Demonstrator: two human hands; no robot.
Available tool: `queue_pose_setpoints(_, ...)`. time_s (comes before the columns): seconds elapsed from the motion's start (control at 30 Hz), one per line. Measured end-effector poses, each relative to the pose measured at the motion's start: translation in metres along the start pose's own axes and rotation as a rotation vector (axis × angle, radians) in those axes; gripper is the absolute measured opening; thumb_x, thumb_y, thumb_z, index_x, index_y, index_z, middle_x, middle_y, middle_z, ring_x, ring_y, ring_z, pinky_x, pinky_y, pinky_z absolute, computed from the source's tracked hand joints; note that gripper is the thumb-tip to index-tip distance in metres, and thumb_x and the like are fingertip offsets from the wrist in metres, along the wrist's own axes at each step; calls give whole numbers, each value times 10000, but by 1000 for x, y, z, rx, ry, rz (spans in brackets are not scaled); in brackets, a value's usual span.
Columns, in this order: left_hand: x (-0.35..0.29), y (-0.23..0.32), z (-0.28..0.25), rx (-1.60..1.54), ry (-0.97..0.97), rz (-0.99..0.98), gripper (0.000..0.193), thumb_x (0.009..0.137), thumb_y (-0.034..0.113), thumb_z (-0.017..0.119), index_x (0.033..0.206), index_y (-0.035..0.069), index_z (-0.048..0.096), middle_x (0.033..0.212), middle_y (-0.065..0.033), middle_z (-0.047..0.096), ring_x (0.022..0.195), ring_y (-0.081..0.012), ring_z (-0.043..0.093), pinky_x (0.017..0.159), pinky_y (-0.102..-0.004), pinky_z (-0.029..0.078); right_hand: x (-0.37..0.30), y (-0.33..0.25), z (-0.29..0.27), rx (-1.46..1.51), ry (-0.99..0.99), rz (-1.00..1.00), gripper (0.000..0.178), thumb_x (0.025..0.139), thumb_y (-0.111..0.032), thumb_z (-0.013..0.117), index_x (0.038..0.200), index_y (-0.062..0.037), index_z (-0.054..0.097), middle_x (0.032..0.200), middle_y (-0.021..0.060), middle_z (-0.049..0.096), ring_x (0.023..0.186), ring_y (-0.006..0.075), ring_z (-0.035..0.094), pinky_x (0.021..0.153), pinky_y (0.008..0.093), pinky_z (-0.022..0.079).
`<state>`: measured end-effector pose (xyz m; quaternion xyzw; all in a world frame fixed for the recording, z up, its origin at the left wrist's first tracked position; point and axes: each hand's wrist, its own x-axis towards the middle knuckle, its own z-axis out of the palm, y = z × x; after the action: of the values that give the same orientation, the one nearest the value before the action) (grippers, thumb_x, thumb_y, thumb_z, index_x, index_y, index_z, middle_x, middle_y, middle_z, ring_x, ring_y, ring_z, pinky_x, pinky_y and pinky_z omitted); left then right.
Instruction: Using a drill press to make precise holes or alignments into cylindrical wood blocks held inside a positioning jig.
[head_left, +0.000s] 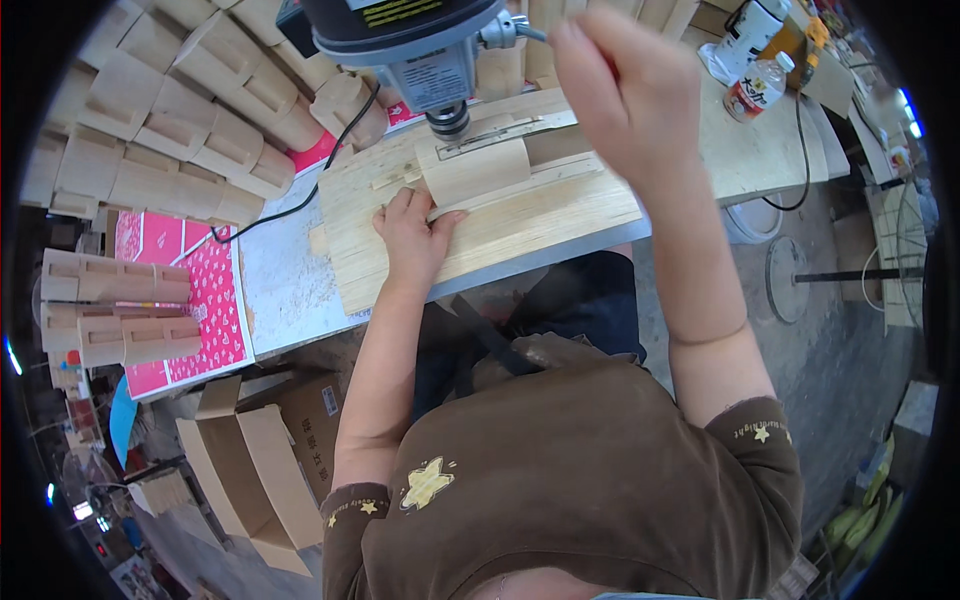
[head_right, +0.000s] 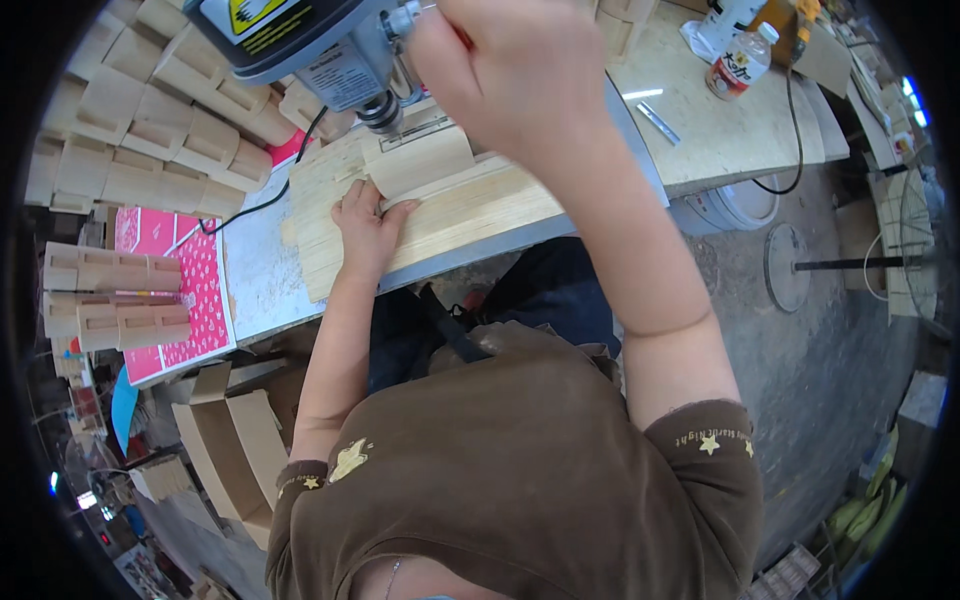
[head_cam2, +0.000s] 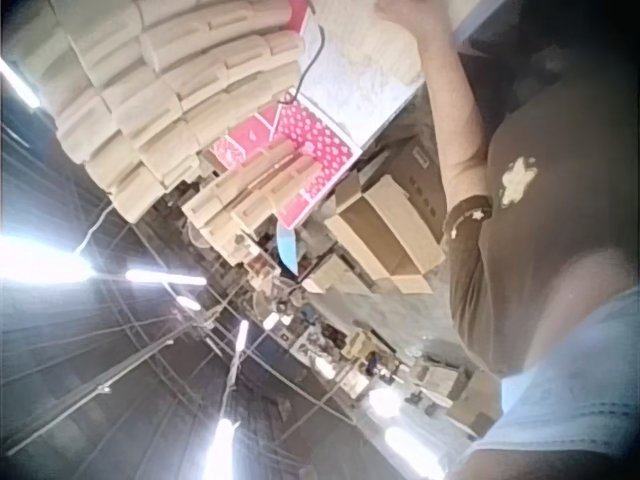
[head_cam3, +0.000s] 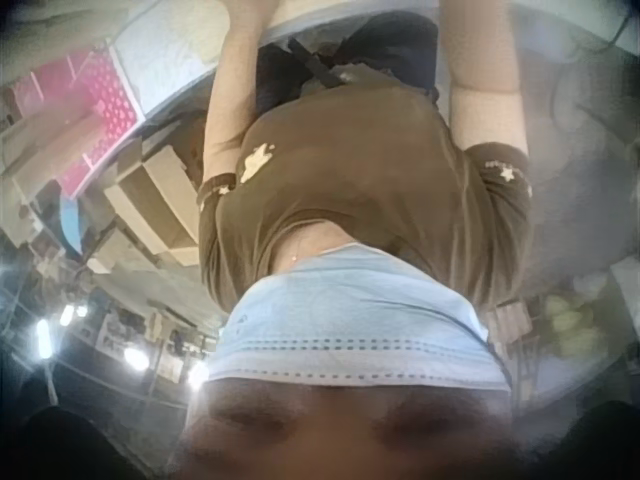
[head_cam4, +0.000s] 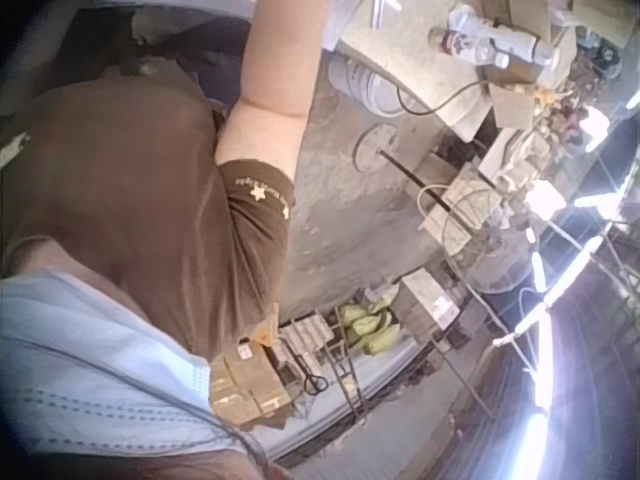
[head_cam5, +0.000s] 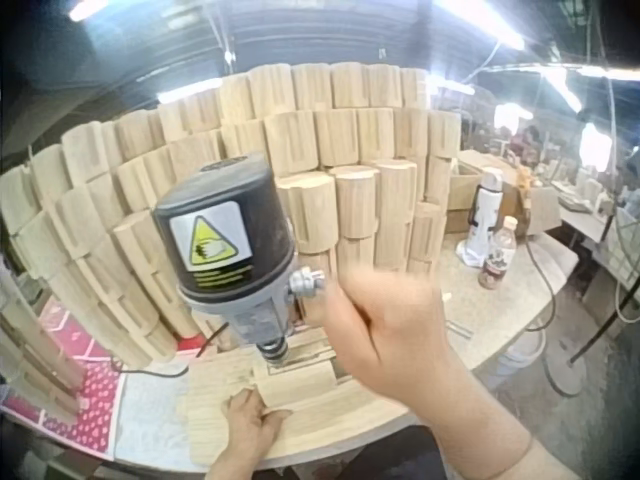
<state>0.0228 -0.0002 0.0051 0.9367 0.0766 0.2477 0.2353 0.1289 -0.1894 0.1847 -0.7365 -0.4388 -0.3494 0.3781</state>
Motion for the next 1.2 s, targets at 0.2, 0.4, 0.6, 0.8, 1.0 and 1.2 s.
queue_pose_setpoints(0.2, 0, -7, 3, -13, 3, 56, 427, 651, 291, 746, 1018, 117, 614, 723, -6, 524, 749, -201, 505, 734, -377, 277, -70, 11, 43, 102, 231, -6, 72, 811, -39, 584, 825, -9, 648, 595, 48, 530, 563, 189, 518, 592, 316, 396)
queue_pose_setpoints(0.4, -1, -7, 3, 10, 5, 31, 315, 683, 290, 736, 910, 101, 627, 754, -29, 520, 746, -219, 502, 748, -363, 288, -83, 29, 61, 153, 189, -20, 70, 782, -39, 599, 838, -33, 640, 618, 46, 528, 592, 213, 508, 608, 334, 383)
queue_pose_setpoints(0.6, -4, -10, 0, 14, 3, 0, 345, 663, 292, 745, 914, 89, 621, 729, -26, 513, 745, -224, 501, 746, -374, 285, 22, 4, -2, 128, -51, 93, 204, 819, -196, 522, 848, -23, 627, 744, 155, 593, 738, 311, 568, 662, 401, 436)
queue_pose_setpoints(0.8, 0, -4, 3, -18, -38, -55, 367, 651, 296, 754, 928, 91, 629, 735, -21, 522, 763, -216, 509, 766, -375, 289, 104, 61, 42, 81, -13, 221, 321, 860, -263, 459, 856, 5, 635, 896, 241, 624, 889, 365, 599, 774, 408, 467)
queue_pose_setpoints(1.0, 1, -12, 8, -381, 8, -170, 370, 618, 273, 782, 922, 104, 655, 788, -18, 552, 812, -204, 528, 841, -382, 292, 27, 55, 36, 311, 57, 226, 397, 910, -320, 490, 1099, 17, 582, 949, 166, 655, 899, 282, 620, 788, 337, 461)
queue_pose_setpoints(1.2, 4, -10, -23, -351, -12, -160, 348, 590, 196, 807, 887, 81, 668, 797, -31, 562, 794, -203, 542, 851, -351, 342, -99, 70, 37, -69, -528, 162, 264, 773, -157, 646, 991, -42, 550, 904, 119, 554, 876, 307, 506, 750, 398, 401)
